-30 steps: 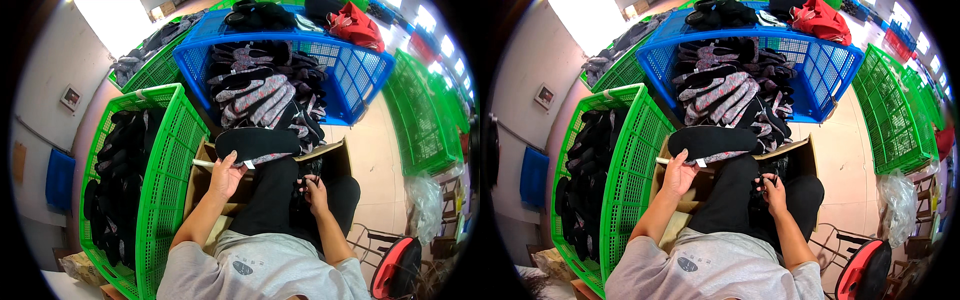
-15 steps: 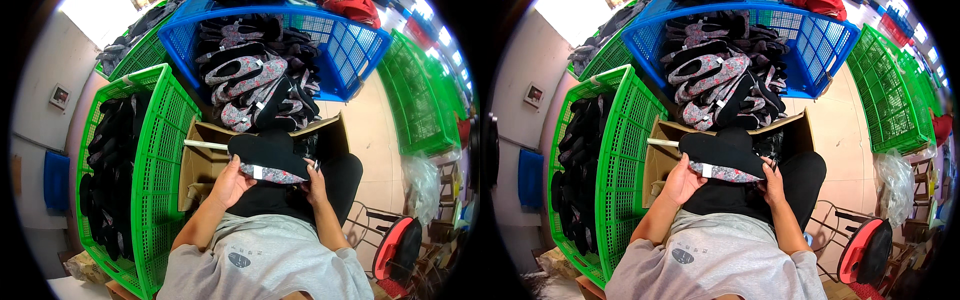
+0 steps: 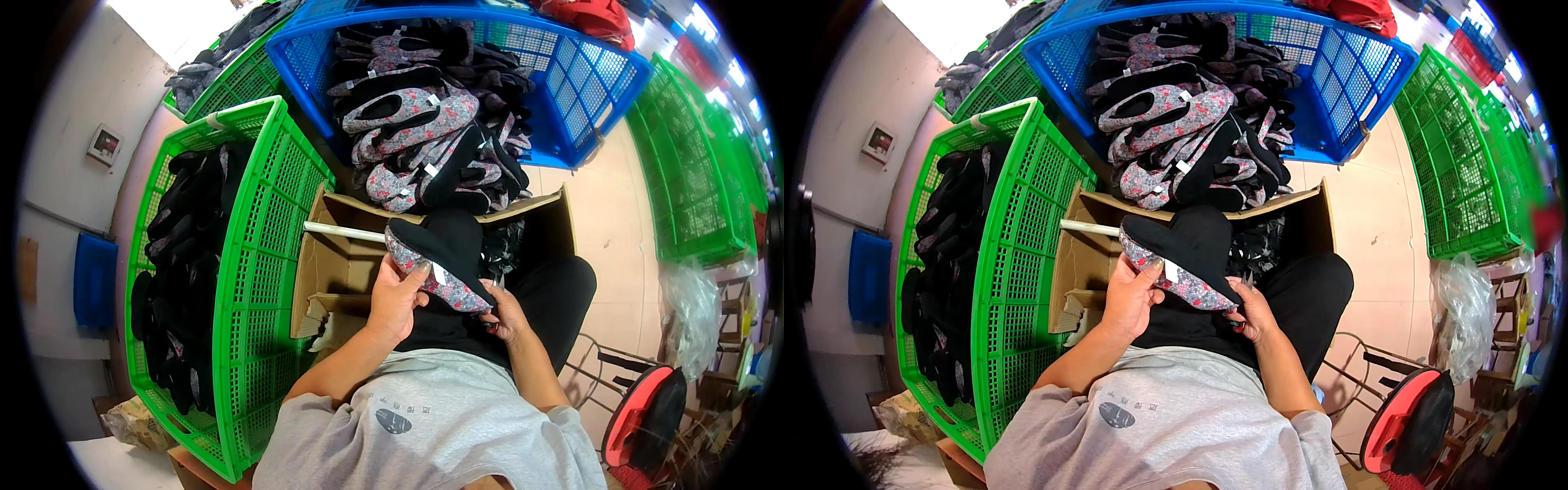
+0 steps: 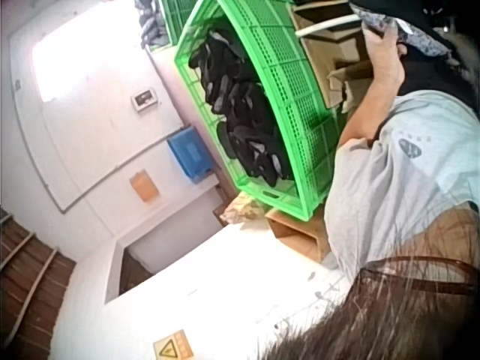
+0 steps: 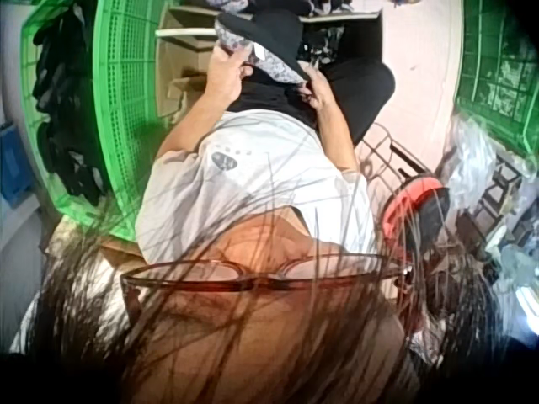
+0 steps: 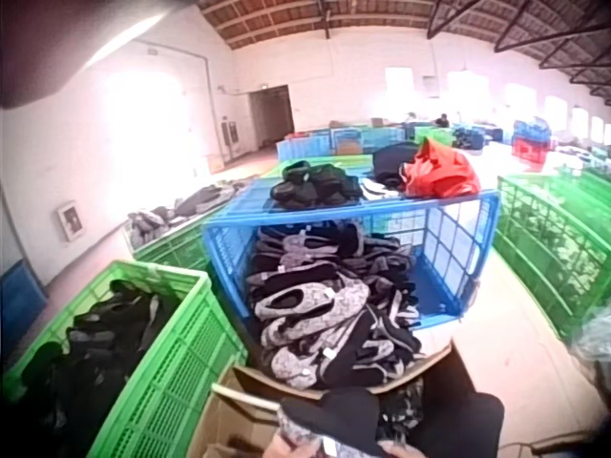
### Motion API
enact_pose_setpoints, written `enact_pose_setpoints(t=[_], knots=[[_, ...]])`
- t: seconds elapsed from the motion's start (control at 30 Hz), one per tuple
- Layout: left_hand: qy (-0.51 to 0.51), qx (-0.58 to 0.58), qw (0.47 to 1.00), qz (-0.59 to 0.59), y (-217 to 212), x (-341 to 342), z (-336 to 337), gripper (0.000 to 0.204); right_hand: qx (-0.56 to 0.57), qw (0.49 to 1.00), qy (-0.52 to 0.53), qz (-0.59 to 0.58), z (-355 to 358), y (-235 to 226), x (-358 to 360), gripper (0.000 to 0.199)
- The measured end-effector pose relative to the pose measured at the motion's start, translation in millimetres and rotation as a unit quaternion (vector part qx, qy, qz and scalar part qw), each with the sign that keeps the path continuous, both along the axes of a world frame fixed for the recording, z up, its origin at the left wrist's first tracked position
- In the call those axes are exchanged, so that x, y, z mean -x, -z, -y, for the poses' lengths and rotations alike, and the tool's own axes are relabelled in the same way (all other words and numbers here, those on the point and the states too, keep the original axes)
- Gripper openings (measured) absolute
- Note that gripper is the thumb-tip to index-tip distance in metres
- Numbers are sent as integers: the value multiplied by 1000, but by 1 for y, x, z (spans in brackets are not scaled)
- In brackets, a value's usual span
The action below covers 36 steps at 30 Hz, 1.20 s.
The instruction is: The person sits on the floor and assembles slippers by hand. They pick up a slipper upper and a sole, align them, and press the edges together to attach them. The person handles the items one at a time, repeating the process for multiple pairs.
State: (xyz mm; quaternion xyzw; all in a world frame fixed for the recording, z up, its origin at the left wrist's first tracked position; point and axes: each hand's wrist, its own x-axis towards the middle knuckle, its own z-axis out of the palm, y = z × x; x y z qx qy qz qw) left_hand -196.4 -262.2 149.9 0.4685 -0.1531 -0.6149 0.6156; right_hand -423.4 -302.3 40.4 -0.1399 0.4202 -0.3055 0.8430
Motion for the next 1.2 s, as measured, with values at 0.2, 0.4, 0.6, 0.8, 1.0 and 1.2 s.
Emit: enact_pose_setpoints(t=[0.2,0.4,0.6,0.8,1.0,1.2], knots=[[13,-11,1000,7,2,0,1,43,8,1000,0,7,-2,7,2,26],[111,-7,993,-33,31,-38,-13,37,36,990,122,-65,-3,-21,-2,35],[9,-24,979,-204,33,-52,-33,40,63,991,109,46,-3,-5,9,37],[326,274,894,141,7,-72,-12,12,85,985,83,127,1,-14,9,40],[467,368,650,473,-5,-68,11,10,82,994,54,57,-8,-5,5,42],[499,398,587,499,-10,-58,16,11,82,995,48,34,-4,-10,-4,37]])
